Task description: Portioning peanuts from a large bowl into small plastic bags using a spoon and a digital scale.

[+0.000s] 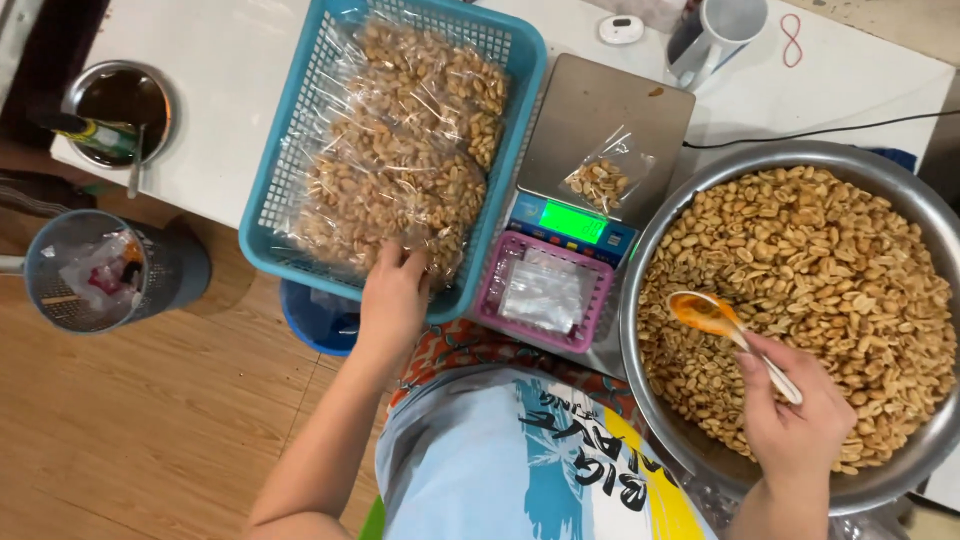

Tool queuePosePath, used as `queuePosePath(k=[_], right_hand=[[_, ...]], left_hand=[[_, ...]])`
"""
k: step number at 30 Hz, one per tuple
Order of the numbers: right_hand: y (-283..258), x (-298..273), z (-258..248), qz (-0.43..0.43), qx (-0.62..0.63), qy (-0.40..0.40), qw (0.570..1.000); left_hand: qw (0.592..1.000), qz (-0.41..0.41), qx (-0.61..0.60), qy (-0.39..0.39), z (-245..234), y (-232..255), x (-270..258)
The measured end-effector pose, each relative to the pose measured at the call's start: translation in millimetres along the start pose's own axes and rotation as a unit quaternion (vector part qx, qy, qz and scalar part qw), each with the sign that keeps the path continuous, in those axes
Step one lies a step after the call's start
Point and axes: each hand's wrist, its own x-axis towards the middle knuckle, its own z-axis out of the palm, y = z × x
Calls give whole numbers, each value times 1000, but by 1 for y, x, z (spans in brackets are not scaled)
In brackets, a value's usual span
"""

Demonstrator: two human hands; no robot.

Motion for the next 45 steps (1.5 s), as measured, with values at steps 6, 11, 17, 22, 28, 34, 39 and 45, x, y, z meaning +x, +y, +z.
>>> queuePosePath(k=[6, 11, 17, 22, 28, 34, 39, 45], right_hand=[[6, -10, -12, 71, -62, -83, 992], [13, -13, -20, 121, -119, -117, 978], [8, 16, -7, 357, -284, -416, 787], [52, -19, 41, 370, -49, -198, 907], [43, -13, 37, 375, -45, -199, 904], [53, -3, 62, 438, 256, 18, 862], [51, -3, 57, 433, 305, 46, 847], [52, -13, 52, 473, 272, 29, 838]], left_hand=[[994, -55, -71, -59, -8, 1, 0], [989, -102, -106, -31, -4, 11, -6], [973, 39, 43, 222, -32, 65, -7], [980, 195, -30, 36, 109, 82, 19], [963, 256, 73, 25, 132, 83, 44], [949, 310, 52, 39, 94, 96, 46], [960, 276, -32, 16, 129, 65, 45], [939, 337, 51, 51, 79, 108, 40]])
